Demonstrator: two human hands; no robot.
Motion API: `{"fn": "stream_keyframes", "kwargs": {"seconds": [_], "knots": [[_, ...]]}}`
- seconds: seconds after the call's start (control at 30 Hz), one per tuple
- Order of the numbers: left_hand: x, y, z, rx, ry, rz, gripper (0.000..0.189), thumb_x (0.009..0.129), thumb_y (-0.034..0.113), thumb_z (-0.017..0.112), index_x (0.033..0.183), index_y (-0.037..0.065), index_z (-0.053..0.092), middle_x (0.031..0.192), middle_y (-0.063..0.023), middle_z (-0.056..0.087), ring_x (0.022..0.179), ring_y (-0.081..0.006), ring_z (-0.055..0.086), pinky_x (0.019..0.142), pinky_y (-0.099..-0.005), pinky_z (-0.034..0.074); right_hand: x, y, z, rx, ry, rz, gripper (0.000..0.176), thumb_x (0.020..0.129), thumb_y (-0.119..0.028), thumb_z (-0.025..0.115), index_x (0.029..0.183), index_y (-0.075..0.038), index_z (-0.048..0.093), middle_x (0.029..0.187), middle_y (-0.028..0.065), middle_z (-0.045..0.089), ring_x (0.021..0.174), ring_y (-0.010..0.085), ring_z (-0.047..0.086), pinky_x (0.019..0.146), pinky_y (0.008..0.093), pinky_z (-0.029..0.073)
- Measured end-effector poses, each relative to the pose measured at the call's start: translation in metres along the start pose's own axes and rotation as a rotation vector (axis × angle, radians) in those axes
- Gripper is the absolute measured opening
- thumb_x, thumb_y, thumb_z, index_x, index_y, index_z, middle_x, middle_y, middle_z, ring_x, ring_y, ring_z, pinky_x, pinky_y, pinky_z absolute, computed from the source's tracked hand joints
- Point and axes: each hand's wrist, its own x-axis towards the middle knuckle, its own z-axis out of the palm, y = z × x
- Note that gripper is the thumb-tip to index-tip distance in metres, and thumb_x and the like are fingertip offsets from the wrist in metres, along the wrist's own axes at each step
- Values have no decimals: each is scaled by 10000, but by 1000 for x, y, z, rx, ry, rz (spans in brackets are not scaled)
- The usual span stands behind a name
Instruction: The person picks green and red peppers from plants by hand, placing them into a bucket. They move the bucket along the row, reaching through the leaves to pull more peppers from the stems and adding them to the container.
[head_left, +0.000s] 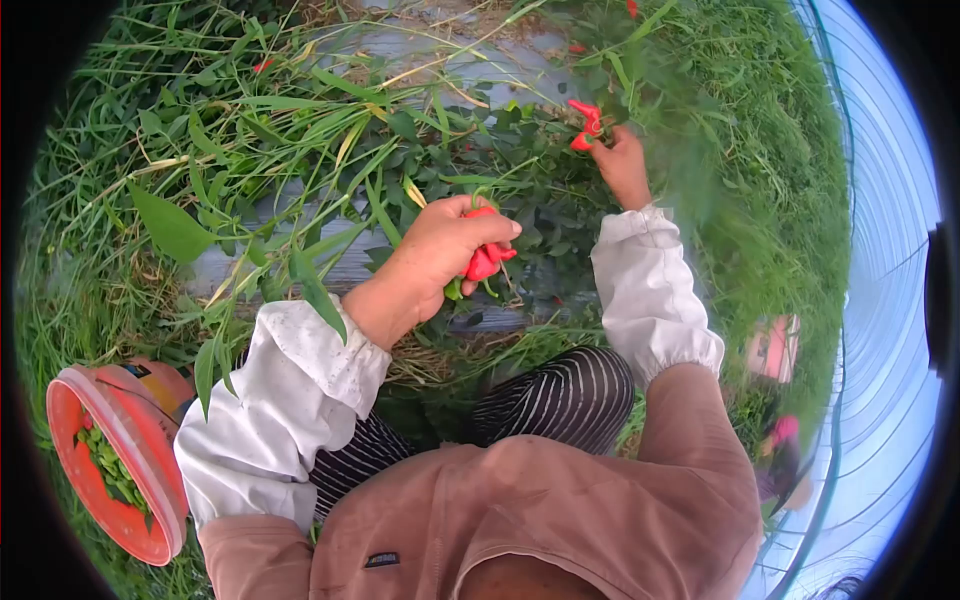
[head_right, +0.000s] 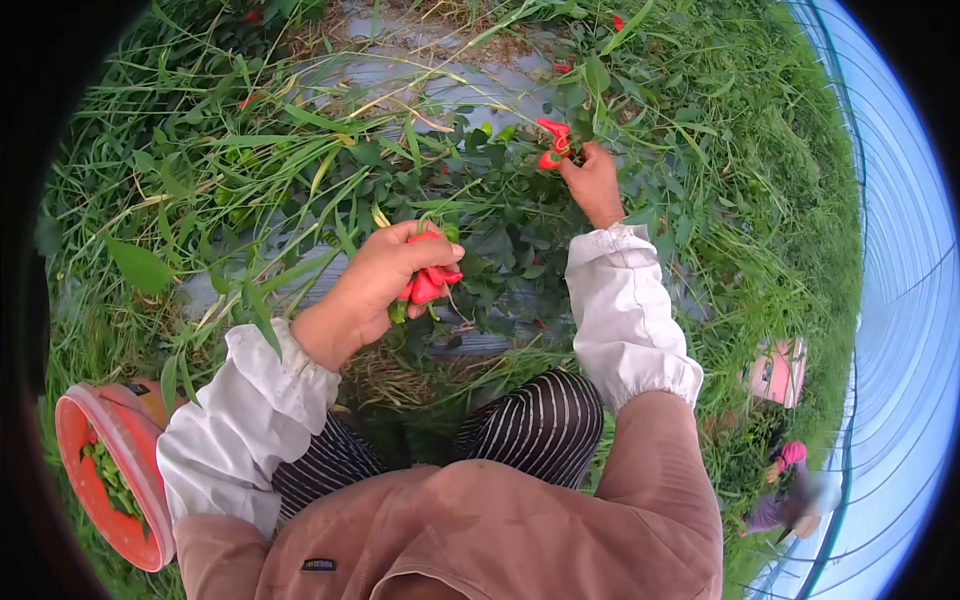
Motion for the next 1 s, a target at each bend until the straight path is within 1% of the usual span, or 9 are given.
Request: {"fn": "stream_keyframes", "kwargs": {"seconds": [0.17, 0.3, 0.43, 0.5, 0.53, 0.77, 0.9, 0.97, 1.0], "knots": [[2, -6, 4, 20, 6, -11, 231, 814, 212, 722, 886, 75, 551, 756, -53, 624, 539, -116, 570, 369, -252, 352, -14, -9, -10, -318, 54, -58, 675, 696, -241, 733, 1319, -95, 517, 926, 152, 684, 846, 282, 658, 805, 373, 498], [1, -7, 5, 33, 16, -5, 223, 814, 205, 723, 883, 83, 549, 762, -53, 628, 554, -119, 584, 370, -249, 356, -30, -17, -17, -485, -1, 39, 501, 713, -214, 736, 1185, -120, 597, 934, 119, 680, 837, 248, 663, 792, 358, 503], [2, -10, 7, 48, 20, -13, 218, 812, 199, 724, 877, 94, 544, 761, -51, 630, 564, -119, 588, 370, -244, 356, -66, -42, -22, -37, 188, -2, 358, 762, -125, 731, 1092, -219, 630, 950, 57, 659, 886, 230, 648, 816, 355, 508], [1, -10, 10, 51, 12, 20, 210, 823, 190, 706, 960, 90, 583, 790, -61, 654, 579, -119, 599, 372, -239, 361, -83, -39, -27, -922, 112, -634, 318, 780, -97, 732, 1071, -179, 634, 1041, 50, 642, 969, 206, 620, 851, 341, 499], [0, -8, 13, 53, 9, 25, 210, 823, 190, 706, 960, 90, 583, 790, -61, 654, 579, -119, 599, 372, -239, 361, -91, -39, -23, -494, -21, -279, 292, 795, -64, 719, 1063, -148, 640, 1122, 49, 621, 1059, 194, 583, 896, 348, 479], [-4, -26, 29, 81, -85, 47, 478, 845, 178, 673, 1288, 79, 525, 972, -101, 698, 626, -117, 626, 378, -222, 384, -124, -53, -21, 214, -97, -27, 323, 810, -126, 723, 1090, -28, 593, 938, 54, 651, 971, 116, 577, 868, 306, 463], [-14, -33, 39, 92, -145, 98, 500, 843, 205, 703, 1291, 86, 518, 964, -91, 689, 637, -112, 628, 383, -217, 405, -148, -127, -19, -41, -178, -74, 423, 812, -96, 688, 1199, -16, 536, 981, 76, 643, 973, 135, 574, 881, 306, 457], [-23, -28, 45, 136, -99, 97, 497, 832, 243, 743, 1236, 48, 528, 899, -73, 671, 634, -112, 624, 382, -220, 409, -143, -139, -13, 120, -350, -122, 489, 800, -58, 648, 1261, -23, 487, 1088, 134, 624, 1039, 250, 598, 921, 349, 459], [-27, -28, 45, 101, -141, 189, 481, 823, 257, 758, 1184, 29, 537, 862, -61, 658, 631, -112, 622, 381, -220, 407, -147, -145, -8, -187, -239, -267, 486, 780, -6, 601, 1254, -9, 492, 1198, 201, 576, 1113, 372, 567, 953, 395, 454]]}}
